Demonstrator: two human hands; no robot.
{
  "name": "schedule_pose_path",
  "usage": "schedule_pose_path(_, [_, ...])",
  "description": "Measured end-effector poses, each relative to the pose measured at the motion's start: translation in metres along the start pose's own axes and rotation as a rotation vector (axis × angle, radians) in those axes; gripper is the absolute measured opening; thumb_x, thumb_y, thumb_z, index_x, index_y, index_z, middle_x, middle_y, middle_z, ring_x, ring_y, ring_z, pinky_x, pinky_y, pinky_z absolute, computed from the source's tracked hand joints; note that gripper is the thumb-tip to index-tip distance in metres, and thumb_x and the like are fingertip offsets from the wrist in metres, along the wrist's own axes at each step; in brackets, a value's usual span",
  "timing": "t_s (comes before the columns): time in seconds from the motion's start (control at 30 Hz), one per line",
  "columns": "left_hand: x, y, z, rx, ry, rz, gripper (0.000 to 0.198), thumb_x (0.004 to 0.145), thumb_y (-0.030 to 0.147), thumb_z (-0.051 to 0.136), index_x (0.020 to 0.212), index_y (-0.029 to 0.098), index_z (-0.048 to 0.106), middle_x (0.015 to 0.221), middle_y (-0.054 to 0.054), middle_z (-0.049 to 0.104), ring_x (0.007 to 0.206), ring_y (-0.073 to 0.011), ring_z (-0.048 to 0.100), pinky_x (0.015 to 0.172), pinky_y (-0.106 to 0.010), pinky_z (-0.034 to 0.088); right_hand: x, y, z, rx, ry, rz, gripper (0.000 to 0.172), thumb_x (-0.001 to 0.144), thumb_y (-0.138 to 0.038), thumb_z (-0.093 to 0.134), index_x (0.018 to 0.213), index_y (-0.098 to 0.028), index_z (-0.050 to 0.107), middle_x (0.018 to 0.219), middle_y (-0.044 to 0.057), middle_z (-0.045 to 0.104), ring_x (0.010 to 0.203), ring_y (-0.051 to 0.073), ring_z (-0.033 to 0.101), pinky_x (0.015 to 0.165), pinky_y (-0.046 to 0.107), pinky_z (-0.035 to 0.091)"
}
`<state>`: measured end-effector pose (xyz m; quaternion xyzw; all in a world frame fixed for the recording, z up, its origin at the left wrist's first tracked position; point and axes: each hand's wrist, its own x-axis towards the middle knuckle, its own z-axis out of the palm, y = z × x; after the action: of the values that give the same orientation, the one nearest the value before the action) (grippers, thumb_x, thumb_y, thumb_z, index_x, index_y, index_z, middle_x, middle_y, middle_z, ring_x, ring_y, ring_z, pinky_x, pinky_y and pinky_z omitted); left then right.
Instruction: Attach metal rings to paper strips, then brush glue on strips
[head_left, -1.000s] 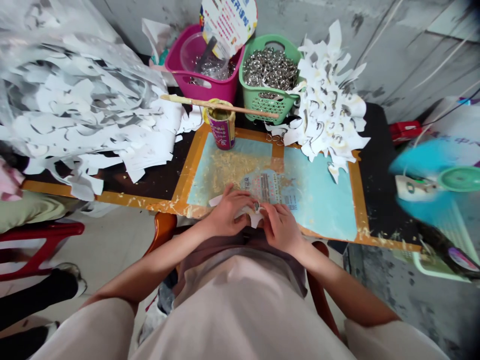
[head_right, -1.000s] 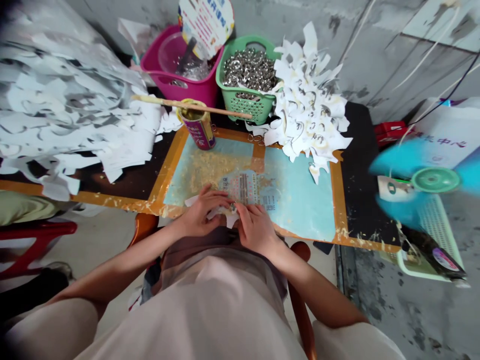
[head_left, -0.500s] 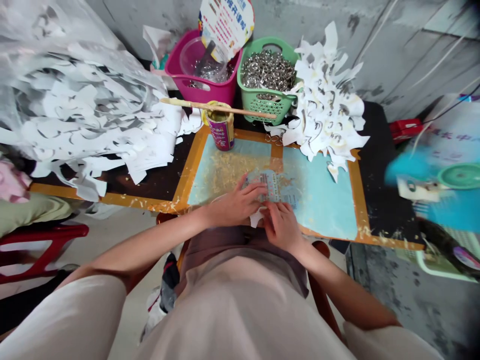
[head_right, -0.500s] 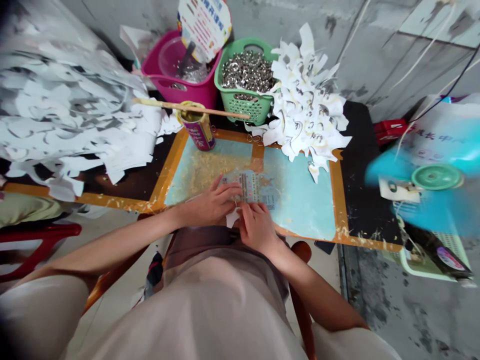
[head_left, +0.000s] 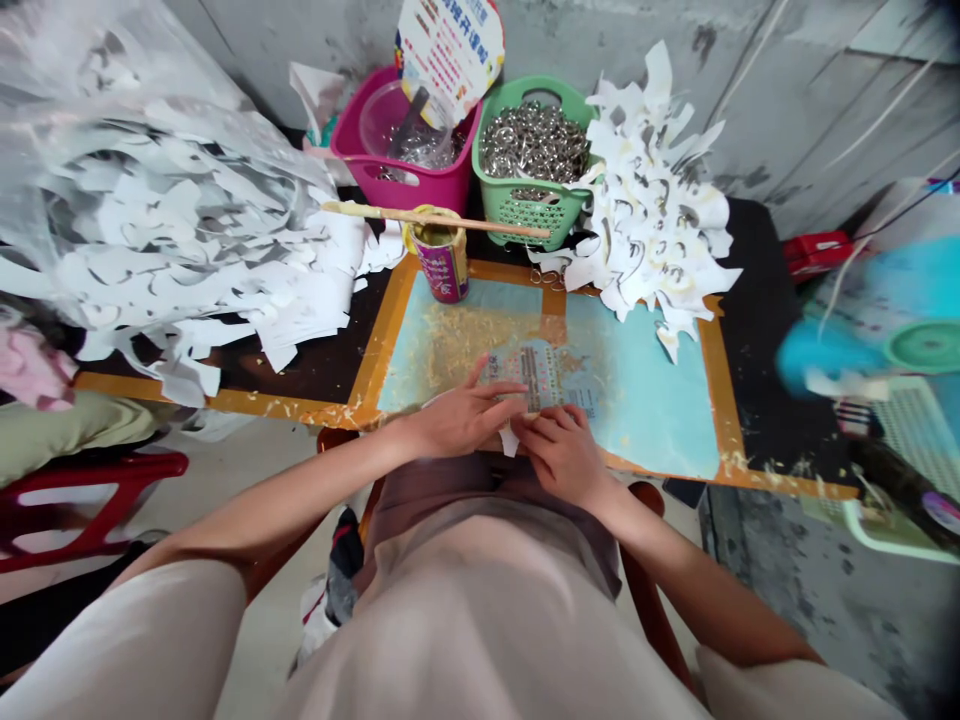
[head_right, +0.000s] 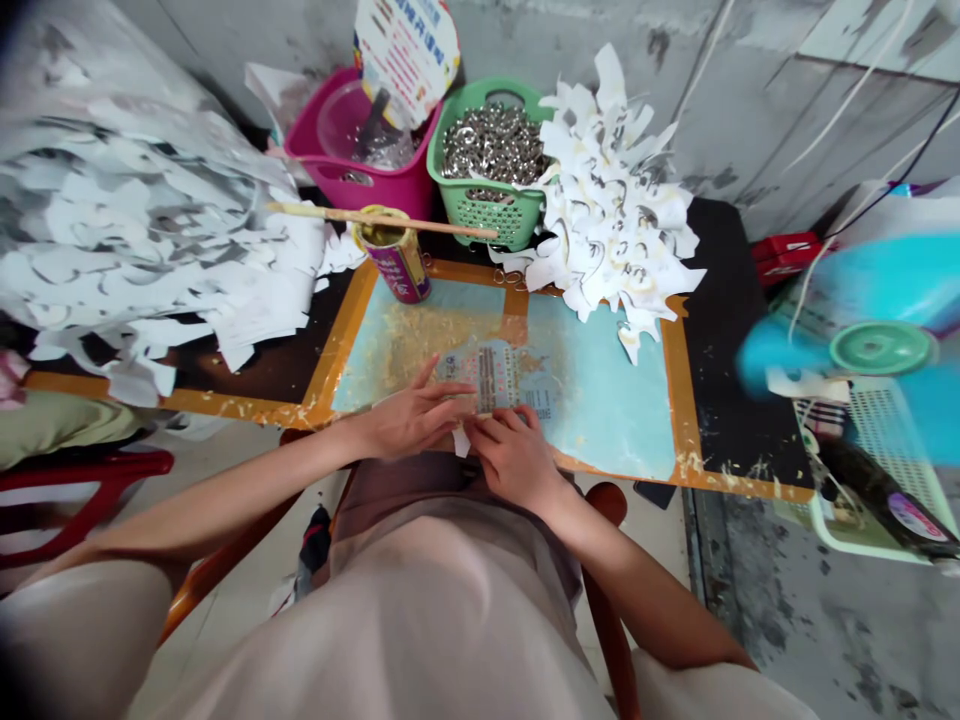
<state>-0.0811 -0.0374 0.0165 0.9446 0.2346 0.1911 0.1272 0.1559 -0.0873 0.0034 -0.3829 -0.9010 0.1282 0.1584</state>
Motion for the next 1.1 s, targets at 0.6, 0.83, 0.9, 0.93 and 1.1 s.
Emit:
schedule_pose_path(0.6, [-0.024, 0.030, 0.024, -0.008, 0.234, -0.250, 0.021, 0.093, 0.013, 0.054, 0.112, 0.019, 0.049, 0.100, -0.005, 0.071, 0.109, -0.0213, 0.065, 0.122, -0.062, 0.022, 0.001, -0.006, -0.003, 0.017, -0.024, 0.039, 0.036, 0.093, -0.016, 0.053, 0.127, -0.026, 0.063, 0.114, 0.005, 0.071, 0.107, 0.026, 0.054, 0.106, 0.048, 0.030])
schedule_pose_path(0.83, [-0.017, 0.009, 0.010, 0.029, 0.118, -0.104, 0.037, 0.094, 0.007, 0.048, 0.129, 0.020, 0.047, 0.119, -0.008, 0.070, 0.133, -0.0229, 0.054, 0.124, -0.064, 0.011, 0.001, -0.006, -0.002, 0.013, -0.016, 0.038, 0.035, 0.094, -0.018, 0.052, 0.127, -0.025, 0.063, 0.112, 0.006, 0.071, 0.107, 0.026, 0.055, 0.103, 0.050, 0.031])
schedule_pose_path(0.9, [-0.009, 0.001, 0.012, 0.017, 0.074, -0.038, 0.033, 0.095, 0.008, 0.047, 0.127, 0.020, 0.049, 0.118, -0.009, 0.071, 0.134, -0.0220, 0.054, 0.124, -0.062, 0.013, 0.000, -0.005, -0.002, 0.000, -0.024, 0.034, 0.036, 0.094, -0.018, 0.052, 0.128, -0.025, 0.063, 0.112, 0.007, 0.071, 0.107, 0.027, 0.054, 0.102, 0.050, 0.030])
schedule_pose_path(0.93, [-0.005, -0.002, 0.013, 0.011, 0.056, -0.010, 0.031, 0.096, 0.010, 0.047, 0.126, 0.019, 0.049, 0.119, -0.009, 0.070, 0.133, -0.0219, 0.055, 0.124, -0.062, 0.015, 0.000, -0.005, -0.002, -0.007, -0.029, 0.033, 0.036, 0.094, -0.017, 0.052, 0.128, -0.025, 0.063, 0.112, 0.007, 0.071, 0.107, 0.027, 0.054, 0.102, 0.051, 0.029])
schedule_pose_path(1.1, [0.000, -0.008, 0.008, -0.015, -0.003, 0.063, 0.023, 0.097, 0.010, 0.043, 0.117, 0.018, 0.051, 0.108, -0.006, 0.072, 0.113, -0.0169, 0.066, 0.123, -0.058, 0.024, -0.001, -0.004, -0.002, -0.012, -0.033, 0.028, 0.039, 0.094, -0.017, 0.051, 0.131, -0.026, 0.060, 0.112, 0.006, 0.071, 0.106, 0.027, 0.053, 0.102, 0.050, 0.029])
